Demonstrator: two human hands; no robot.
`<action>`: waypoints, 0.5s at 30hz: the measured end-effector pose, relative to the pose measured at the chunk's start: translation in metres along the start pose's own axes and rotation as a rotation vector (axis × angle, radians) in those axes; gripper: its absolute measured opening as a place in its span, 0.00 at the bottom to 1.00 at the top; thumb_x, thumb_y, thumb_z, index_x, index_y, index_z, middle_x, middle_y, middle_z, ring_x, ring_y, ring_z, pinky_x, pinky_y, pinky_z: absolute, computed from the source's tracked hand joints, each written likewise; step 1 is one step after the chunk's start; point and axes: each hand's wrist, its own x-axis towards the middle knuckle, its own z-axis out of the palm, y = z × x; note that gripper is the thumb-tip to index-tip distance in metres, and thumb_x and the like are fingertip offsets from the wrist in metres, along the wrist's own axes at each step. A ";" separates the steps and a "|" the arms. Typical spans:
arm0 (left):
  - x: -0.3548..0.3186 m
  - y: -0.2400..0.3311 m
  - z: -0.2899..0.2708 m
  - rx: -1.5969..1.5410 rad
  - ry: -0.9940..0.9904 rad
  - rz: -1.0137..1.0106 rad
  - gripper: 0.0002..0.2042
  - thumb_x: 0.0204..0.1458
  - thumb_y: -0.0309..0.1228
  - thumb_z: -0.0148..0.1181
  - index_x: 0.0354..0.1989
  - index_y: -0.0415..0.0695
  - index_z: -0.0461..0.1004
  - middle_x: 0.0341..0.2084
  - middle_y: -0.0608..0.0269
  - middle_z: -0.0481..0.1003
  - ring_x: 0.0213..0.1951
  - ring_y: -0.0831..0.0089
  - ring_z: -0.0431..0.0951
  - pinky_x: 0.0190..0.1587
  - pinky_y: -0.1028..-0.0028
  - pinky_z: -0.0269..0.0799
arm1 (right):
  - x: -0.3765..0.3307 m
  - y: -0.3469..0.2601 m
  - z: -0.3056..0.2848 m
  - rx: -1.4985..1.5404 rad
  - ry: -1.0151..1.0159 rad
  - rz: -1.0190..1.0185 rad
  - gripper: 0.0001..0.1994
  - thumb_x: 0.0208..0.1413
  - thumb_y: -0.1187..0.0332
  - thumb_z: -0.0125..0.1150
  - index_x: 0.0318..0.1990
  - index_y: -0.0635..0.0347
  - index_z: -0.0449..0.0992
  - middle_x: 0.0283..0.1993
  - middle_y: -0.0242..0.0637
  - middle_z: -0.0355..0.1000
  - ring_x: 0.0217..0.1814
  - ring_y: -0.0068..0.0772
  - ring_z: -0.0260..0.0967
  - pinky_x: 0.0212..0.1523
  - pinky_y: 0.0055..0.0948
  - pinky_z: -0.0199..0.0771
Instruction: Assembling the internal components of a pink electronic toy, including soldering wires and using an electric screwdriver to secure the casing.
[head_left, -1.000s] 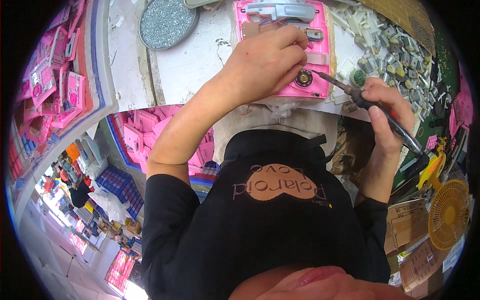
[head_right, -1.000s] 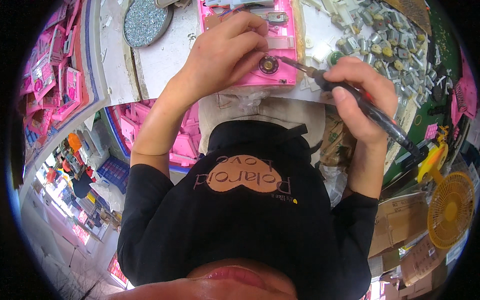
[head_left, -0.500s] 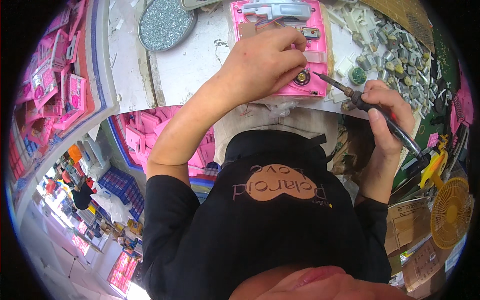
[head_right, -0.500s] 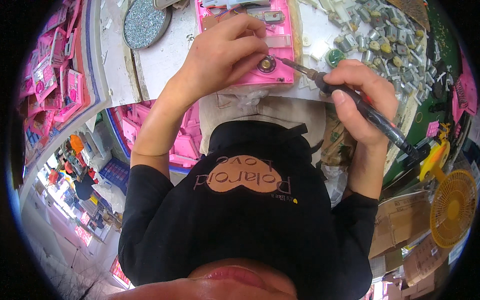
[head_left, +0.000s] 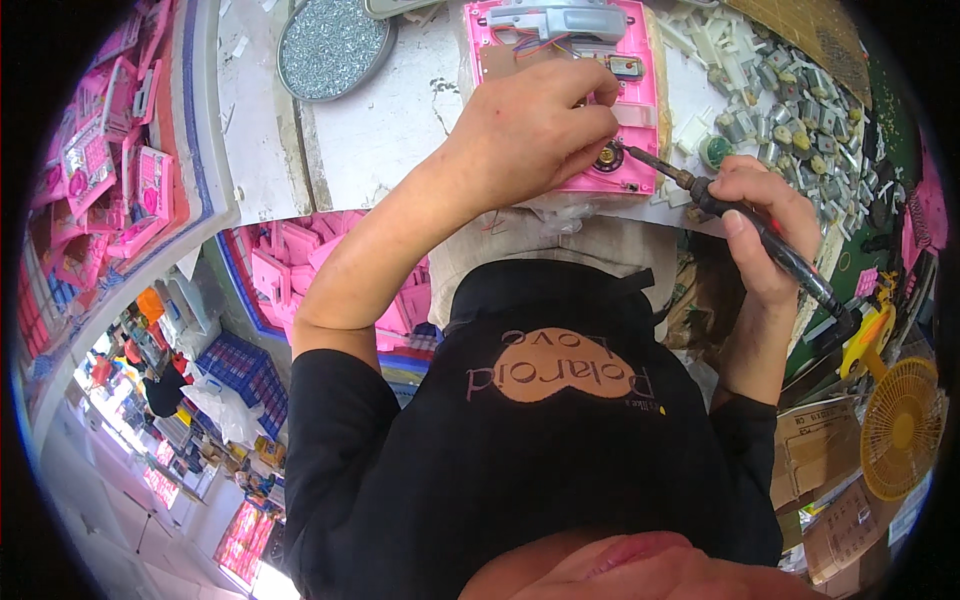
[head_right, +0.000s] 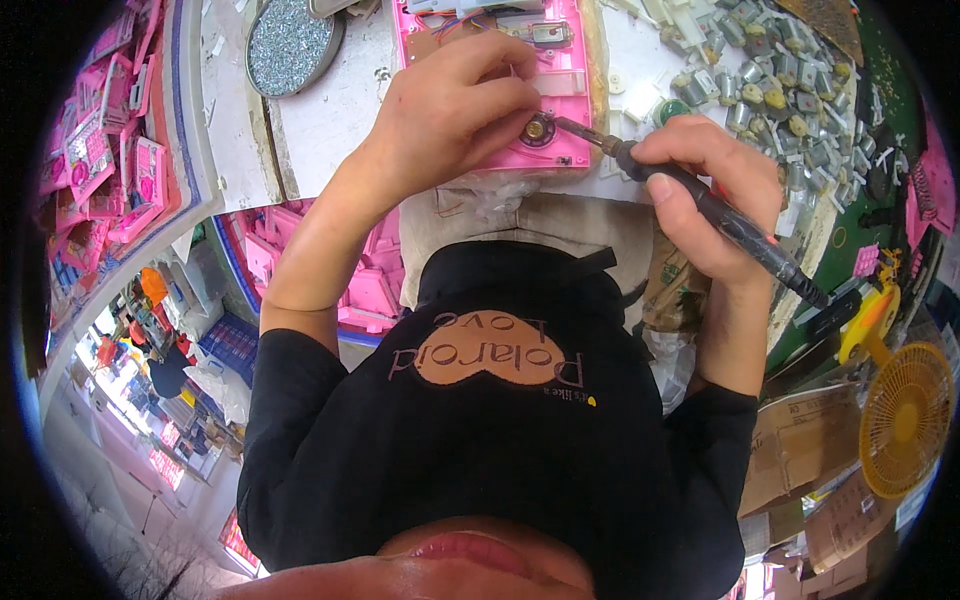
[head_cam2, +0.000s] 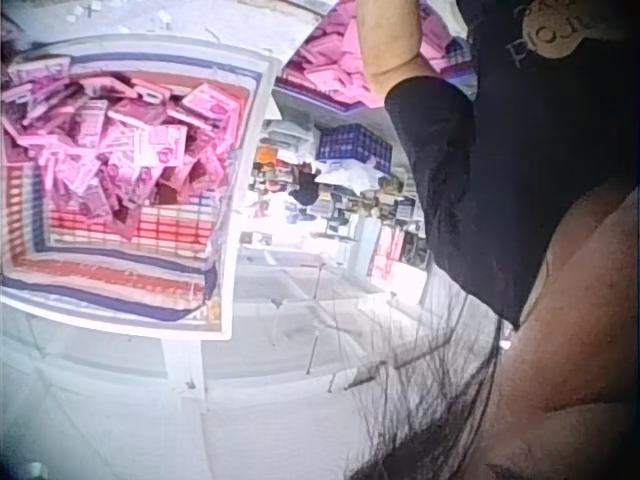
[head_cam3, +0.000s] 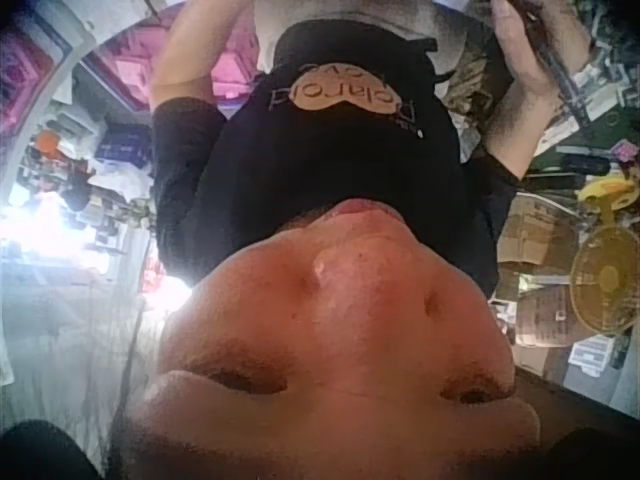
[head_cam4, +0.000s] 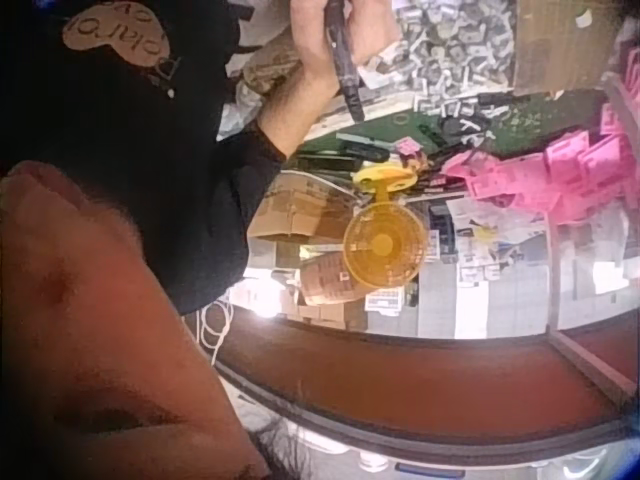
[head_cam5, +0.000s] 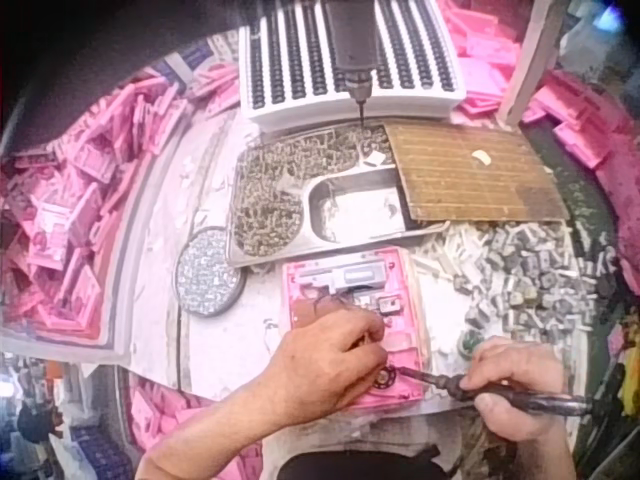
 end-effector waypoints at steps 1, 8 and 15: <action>0.000 0.000 0.000 0.003 -0.001 -0.002 0.08 0.46 0.26 0.71 0.33 0.46 0.79 0.40 0.64 0.76 0.40 0.63 0.79 0.39 0.68 0.75 | 0.001 -0.001 0.000 -0.003 -0.007 0.007 0.11 0.52 0.70 0.64 0.41 0.67 0.80 0.36 0.41 0.77 0.33 0.31 0.72 0.35 0.26 0.70; 0.000 0.001 -0.001 -0.004 -0.008 -0.007 0.08 0.45 0.26 0.72 0.34 0.47 0.79 0.40 0.64 0.77 0.41 0.62 0.79 0.40 0.67 0.75 | 0.002 0.001 0.001 0.027 -0.009 0.051 0.11 0.52 0.71 0.63 0.42 0.68 0.80 0.36 0.40 0.77 0.33 0.30 0.72 0.35 0.25 0.69; -0.004 0.001 -0.002 0.010 -0.009 -0.017 0.08 0.45 0.26 0.71 0.34 0.47 0.79 0.40 0.65 0.77 0.41 0.63 0.79 0.40 0.65 0.76 | -0.013 0.000 -0.009 0.098 0.106 0.076 0.13 0.52 0.71 0.63 0.43 0.70 0.79 0.43 0.45 0.77 0.41 0.32 0.73 0.43 0.28 0.71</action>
